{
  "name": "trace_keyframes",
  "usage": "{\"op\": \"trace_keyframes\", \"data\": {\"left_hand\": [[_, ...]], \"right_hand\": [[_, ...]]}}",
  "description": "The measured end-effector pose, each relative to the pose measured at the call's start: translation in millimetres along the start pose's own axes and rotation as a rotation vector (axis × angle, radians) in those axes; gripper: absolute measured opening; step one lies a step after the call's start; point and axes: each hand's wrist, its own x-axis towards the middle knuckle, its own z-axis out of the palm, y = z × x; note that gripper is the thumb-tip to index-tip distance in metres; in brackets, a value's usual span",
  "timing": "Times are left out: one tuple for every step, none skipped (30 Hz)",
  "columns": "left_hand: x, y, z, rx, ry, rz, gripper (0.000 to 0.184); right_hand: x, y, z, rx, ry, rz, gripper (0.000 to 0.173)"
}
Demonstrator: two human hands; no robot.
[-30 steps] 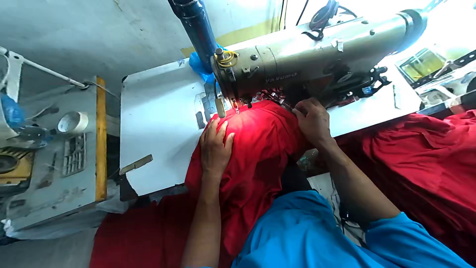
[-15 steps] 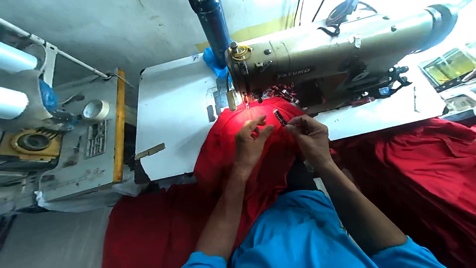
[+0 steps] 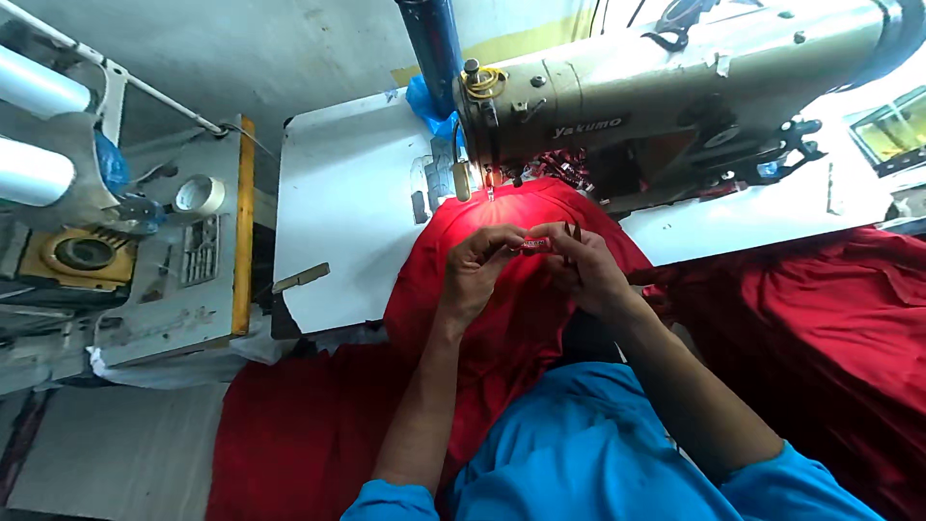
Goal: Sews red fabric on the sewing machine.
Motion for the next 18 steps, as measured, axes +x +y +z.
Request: {"op": "trace_keyframes", "data": {"left_hand": [[0,-2,-3,0.028,-0.007,0.014,0.012],[-1,-3,-6,0.058,-0.009,0.021,0.011],[-2,-5,-9,0.084,-0.004,0.023,0.011],[-3,-8,-11,0.1,0.005,0.02,0.012],[-5,-10,-13,0.11,0.017,0.012,0.013],[-6,-12,-13,0.117,0.031,-0.001,0.014],[-8,-14,-13,0.119,0.048,-0.014,0.015],[-9,-15,-12,0.125,0.069,-0.027,0.016],[-11,-16,-11,0.129,0.092,-0.045,0.02],[-12,-16,-10,0.124,0.112,-0.065,0.023],[-13,-16,-10,0.113,0.124,-0.089,0.025],[-15,-15,-9,0.094,0.132,-0.116,0.028],[-16,-15,-9,0.077,0.137,-0.142,0.029],[-17,-14,-8,0.071,0.142,-0.16,0.031],[-18,-13,-6,0.071,0.154,-0.171,0.031],[-18,-11,-3,0.078,0.17,-0.179,0.029],[-17,-10,1,0.088,0.191,-0.187,0.028],[-16,-8,5,0.098,0.207,-0.196,0.029]], "right_hand": [[2,0,2,-0.001,0.001,-0.026,0.02],[2,1,4,-0.023,0.017,-0.059,0.016],[3,1,6,-0.056,0.042,-0.097,0.015],[3,2,7,-0.092,0.064,-0.13,0.016],[4,2,8,-0.125,0.085,-0.163,0.016],[4,3,10,-0.157,0.105,-0.195,0.016],[4,4,11,-0.191,0.124,-0.223,0.016],[4,5,12,-0.222,0.138,-0.247,0.016],[4,6,12,-0.244,0.147,-0.271,0.017],[4,8,12,-0.259,0.154,-0.291,0.017],[4,9,12,-0.272,0.163,-0.315,0.017],[5,9,12,-0.29,0.174,-0.341,0.018],[5,10,12,-0.313,0.188,-0.367,0.018],[6,10,12,-0.341,0.205,-0.392,0.018],[6,11,13,-0.369,0.22,-0.416,0.018],[6,11,13,-0.391,0.231,-0.439,0.018],[6,11,15,-0.406,0.238,-0.462,0.017],[5,12,16,-0.424,0.242,-0.483,0.018]]}}
